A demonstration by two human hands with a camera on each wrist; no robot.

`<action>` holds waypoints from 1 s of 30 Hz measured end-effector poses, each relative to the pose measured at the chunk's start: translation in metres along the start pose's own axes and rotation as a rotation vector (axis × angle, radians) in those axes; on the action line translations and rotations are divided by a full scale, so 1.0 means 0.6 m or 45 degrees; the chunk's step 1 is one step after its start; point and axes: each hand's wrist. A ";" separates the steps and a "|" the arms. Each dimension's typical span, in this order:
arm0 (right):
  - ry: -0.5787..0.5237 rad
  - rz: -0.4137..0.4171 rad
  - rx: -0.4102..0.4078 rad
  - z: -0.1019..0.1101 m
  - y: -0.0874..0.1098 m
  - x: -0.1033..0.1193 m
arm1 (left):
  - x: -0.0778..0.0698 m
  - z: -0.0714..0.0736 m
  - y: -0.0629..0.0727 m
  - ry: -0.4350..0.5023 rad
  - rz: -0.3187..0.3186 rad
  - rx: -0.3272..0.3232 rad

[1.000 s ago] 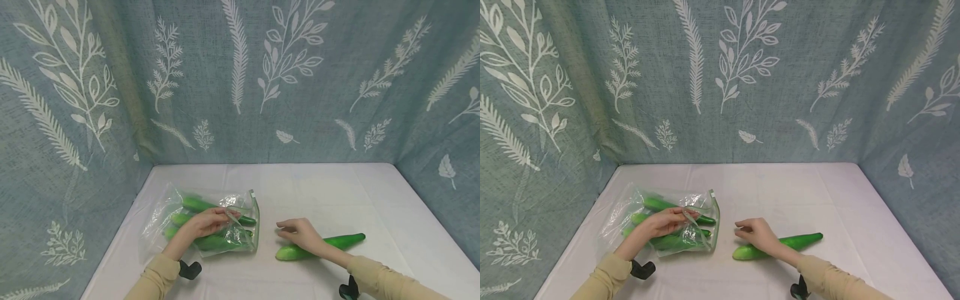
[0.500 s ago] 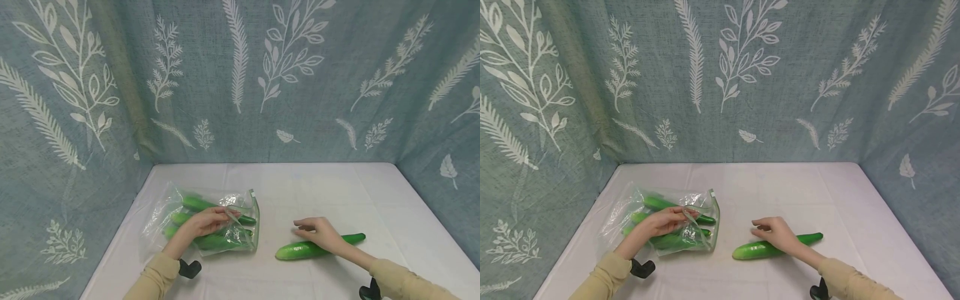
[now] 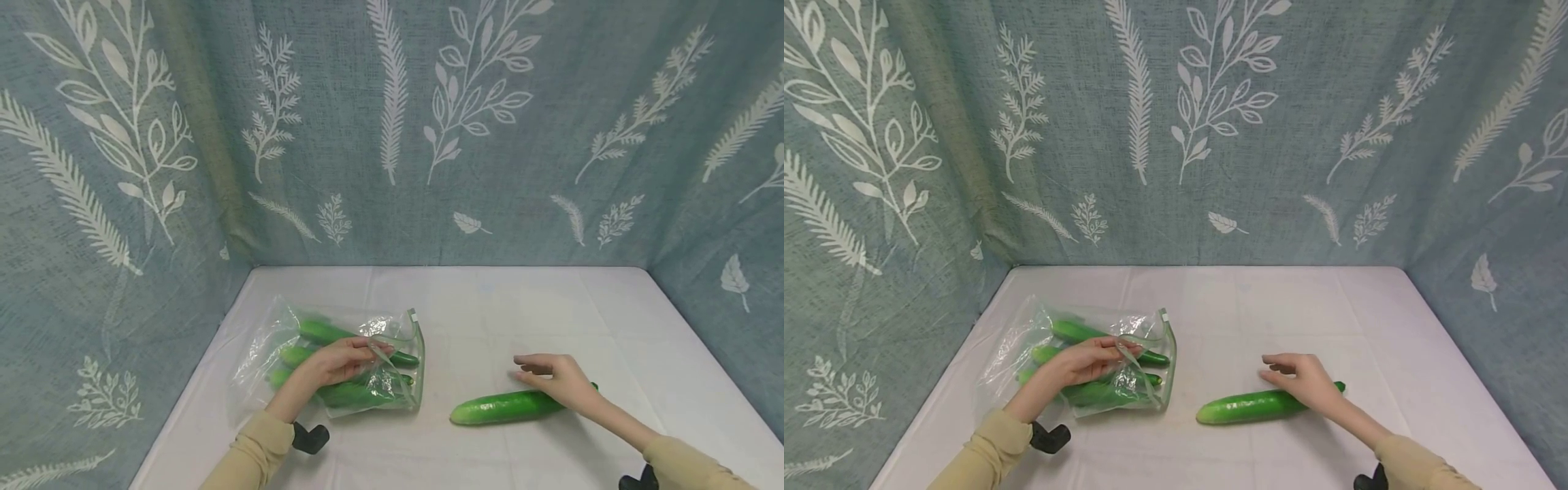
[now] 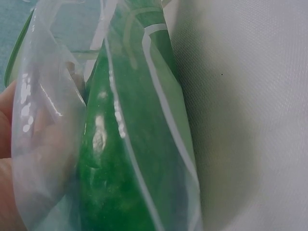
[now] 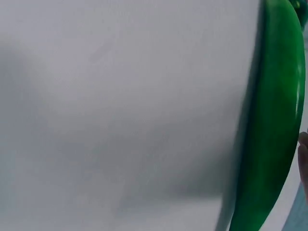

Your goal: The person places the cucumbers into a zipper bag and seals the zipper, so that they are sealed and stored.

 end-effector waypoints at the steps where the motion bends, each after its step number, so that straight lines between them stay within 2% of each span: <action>1: 0.001 -0.017 -0.014 0.005 0.003 -0.002 | 0.000 0.000 0.000 0.001 0.001 0.000; 9: 0.035 -0.111 -0.055 0.037 0.027 -0.016 | -0.003 -0.001 0.003 -0.006 0.004 0.008; 22: 0.029 -0.214 -0.006 0.094 0.050 -0.039 | -0.001 0.000 0.001 -0.009 0.004 -0.006; 30: 0.009 -0.260 0.090 0.132 0.062 -0.065 | 0.002 0.001 0.001 0.005 0.004 0.000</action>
Point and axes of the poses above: each hand's wrist, its own y-axis away from the middle knuckle, its own z-axis out of the back of the hand, x = y × z, and after that the axes turned 12 degrees about -y, right-handed
